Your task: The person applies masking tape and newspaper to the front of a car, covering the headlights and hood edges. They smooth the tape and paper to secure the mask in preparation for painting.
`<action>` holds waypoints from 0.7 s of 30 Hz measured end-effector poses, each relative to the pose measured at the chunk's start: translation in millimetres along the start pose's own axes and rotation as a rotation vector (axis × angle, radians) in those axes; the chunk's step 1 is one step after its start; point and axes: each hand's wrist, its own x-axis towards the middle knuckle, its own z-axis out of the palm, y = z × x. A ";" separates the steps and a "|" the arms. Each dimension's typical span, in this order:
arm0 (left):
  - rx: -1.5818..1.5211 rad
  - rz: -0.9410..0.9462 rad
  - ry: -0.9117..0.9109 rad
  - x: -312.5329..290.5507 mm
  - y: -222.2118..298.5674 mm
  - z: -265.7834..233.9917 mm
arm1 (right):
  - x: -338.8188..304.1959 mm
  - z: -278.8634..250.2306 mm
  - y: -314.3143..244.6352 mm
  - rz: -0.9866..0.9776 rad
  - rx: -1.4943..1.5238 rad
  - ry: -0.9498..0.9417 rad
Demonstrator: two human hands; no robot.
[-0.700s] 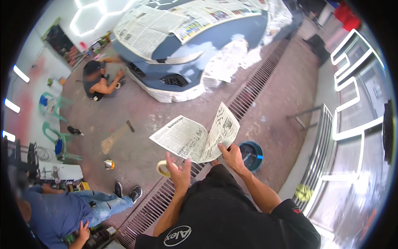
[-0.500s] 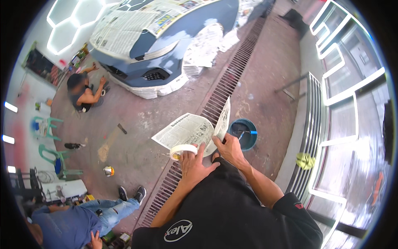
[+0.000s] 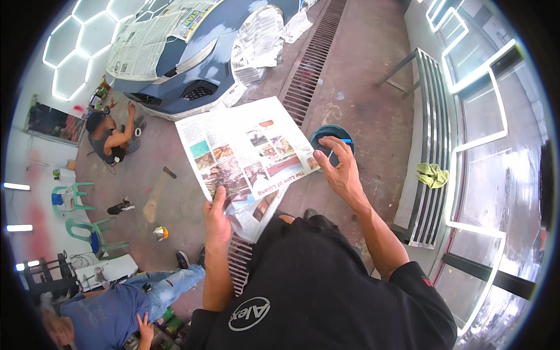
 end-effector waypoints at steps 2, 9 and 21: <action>-0.040 -0.020 0.025 -20.0 -0.3 -20.6 | -25.3 6.8 15.1 0.091 0.054 -0.009; -0.219 -0.194 0.137 -46.9 -8.8 -74.4 | -72.5 64.8 68.5 0.604 0.591 -0.457; -0.237 -0.138 0.059 -88.6 26.2 -181.8 | -90.9 84.7 -33.0 0.303 0.589 -0.404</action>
